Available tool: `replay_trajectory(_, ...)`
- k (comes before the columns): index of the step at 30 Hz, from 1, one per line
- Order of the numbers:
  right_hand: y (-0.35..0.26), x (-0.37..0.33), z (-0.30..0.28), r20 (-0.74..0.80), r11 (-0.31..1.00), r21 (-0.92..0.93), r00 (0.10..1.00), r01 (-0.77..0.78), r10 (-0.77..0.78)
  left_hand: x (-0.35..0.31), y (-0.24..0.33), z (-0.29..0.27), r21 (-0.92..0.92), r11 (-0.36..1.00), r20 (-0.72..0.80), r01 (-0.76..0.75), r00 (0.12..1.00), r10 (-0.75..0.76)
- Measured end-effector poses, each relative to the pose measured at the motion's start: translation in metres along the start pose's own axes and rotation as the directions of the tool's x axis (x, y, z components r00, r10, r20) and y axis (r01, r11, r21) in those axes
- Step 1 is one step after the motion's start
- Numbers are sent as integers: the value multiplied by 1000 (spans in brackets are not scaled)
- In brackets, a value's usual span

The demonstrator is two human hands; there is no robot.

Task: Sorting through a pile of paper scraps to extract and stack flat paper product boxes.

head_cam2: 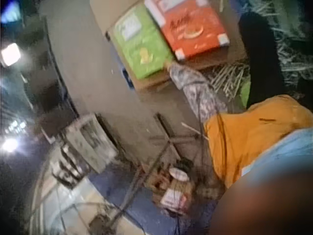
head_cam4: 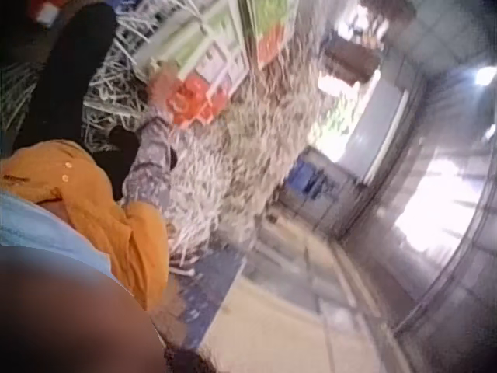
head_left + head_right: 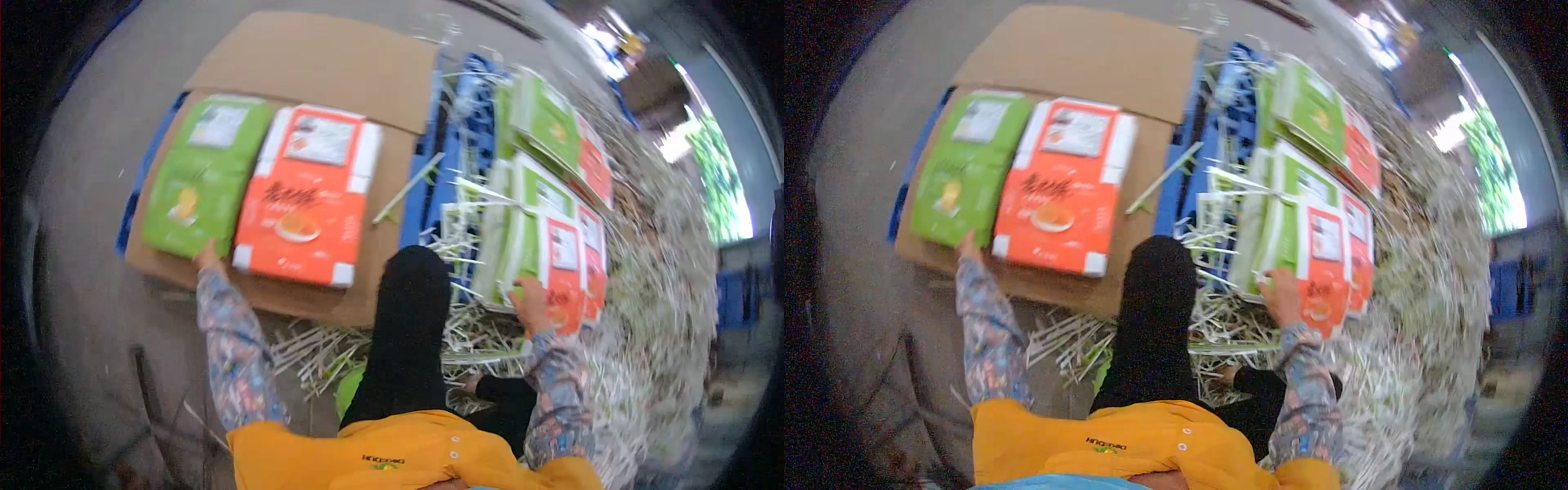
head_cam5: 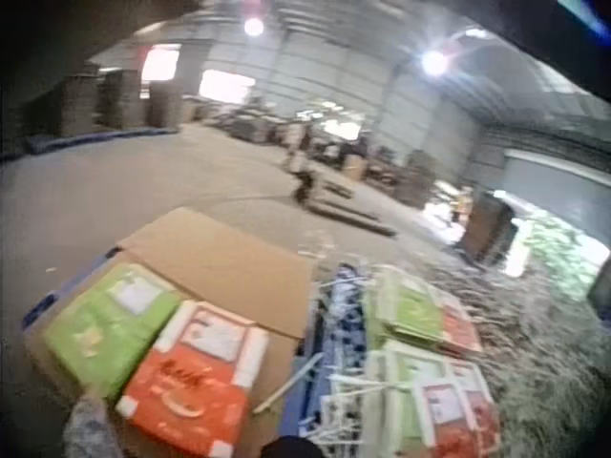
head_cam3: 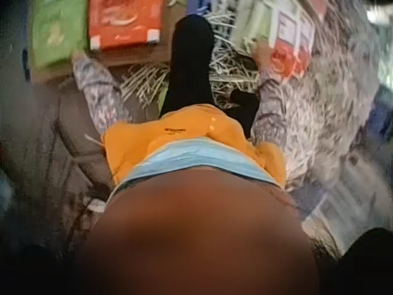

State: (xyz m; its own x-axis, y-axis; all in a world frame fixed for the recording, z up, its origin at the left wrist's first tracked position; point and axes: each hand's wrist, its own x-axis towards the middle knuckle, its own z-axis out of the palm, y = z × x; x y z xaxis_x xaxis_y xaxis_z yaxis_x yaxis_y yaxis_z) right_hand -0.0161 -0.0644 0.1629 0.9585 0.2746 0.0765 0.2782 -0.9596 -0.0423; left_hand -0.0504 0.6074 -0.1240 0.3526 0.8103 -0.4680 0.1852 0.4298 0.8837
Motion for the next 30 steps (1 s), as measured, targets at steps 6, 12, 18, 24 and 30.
replay_trajectory(6, -3, -37, 18, 50, 980, 134, 989, -148, 143, 20, 72, -49, 856, -179, 493, -485, 870, 1)
replay_trajectory(12, 40, -80, 57, 76, 919, 273, 959, -285, 275, 27, 52, -37, 662, 739, 26, 129, 981, -194)
replay_trajectory(18, 94, -123, 118, 14, 403, 648, 538, -647, 843, 95, 141, -78, 877, -476, 283, -64, 869, 405)
replay_trajectory(24, 154, -207, 149, 171, -141, 811, 0, -567, 985, -116, 114, 92, 133, 708, 299, -693, 709, 638)
replay_trajectory(30, 152, -209, 180, 345, -335, 931, 46, -148, 938, -346, 146, 224, -214, 782, 624, -585, 534, 570)
